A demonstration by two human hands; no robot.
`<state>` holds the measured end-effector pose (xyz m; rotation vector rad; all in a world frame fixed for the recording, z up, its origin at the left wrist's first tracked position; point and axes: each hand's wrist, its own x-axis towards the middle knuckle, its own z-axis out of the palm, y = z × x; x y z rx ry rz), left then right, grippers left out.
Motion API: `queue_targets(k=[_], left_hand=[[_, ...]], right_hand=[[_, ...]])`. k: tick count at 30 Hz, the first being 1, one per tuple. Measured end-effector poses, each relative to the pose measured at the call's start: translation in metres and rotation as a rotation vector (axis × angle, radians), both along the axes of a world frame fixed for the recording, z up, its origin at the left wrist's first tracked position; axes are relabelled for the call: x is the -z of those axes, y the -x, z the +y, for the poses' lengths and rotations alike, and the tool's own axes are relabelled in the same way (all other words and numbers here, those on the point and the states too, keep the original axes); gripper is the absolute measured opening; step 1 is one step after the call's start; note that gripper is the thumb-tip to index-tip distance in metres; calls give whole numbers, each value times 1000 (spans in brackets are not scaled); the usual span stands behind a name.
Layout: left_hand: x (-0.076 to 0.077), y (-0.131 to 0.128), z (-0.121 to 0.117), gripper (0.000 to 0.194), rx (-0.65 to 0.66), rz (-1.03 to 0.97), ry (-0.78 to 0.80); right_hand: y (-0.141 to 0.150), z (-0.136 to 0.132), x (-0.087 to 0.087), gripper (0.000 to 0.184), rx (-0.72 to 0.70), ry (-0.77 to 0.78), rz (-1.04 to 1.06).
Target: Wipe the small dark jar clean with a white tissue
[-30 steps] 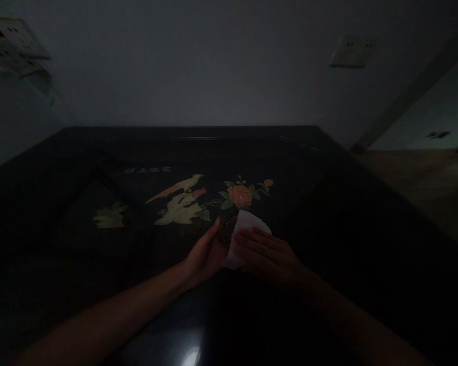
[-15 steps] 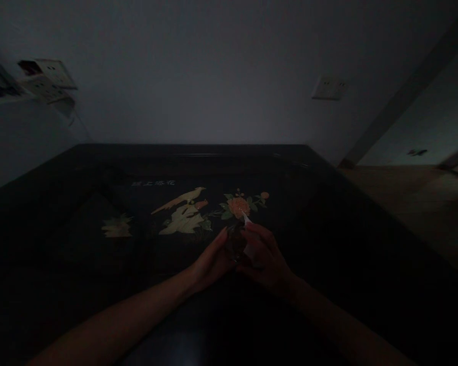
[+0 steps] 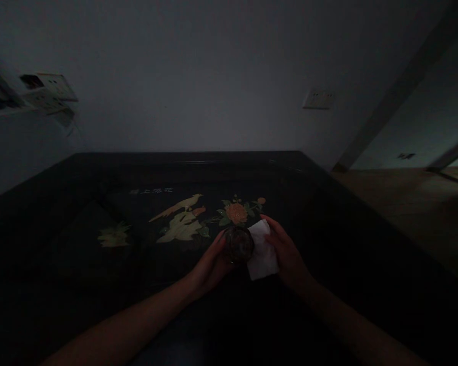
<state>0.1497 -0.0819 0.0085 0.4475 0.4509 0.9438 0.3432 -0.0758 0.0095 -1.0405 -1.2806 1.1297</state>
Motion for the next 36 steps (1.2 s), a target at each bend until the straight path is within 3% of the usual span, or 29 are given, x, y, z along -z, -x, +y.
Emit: queue_targets(k=[5,10,14,19,25,30,36], left_hand=[[0,0,1,41,10,39,-14],[-2,0,-1,45,-16,123,-45],[-12,0,-6,50,-12,248,-154],[-25,3,-6,62,36,488,-271],[-36,-4,11,82,171,699,-420],[-37,-32,45,77,30,870,-570],[-12,-80,90,80,-216,1059,-836]], right_hand=[[-26,1,10,41,-25,32,39],[-62,5,18,39,80,51,30],[-76,8,17,52,169,121,-170],[-86,13,11,50,150,47,-432],[-96,17,4,53,89,92,-516],[-97,18,0,49,30,123,-520],[-94,20,2,42,-55,142,-502]])
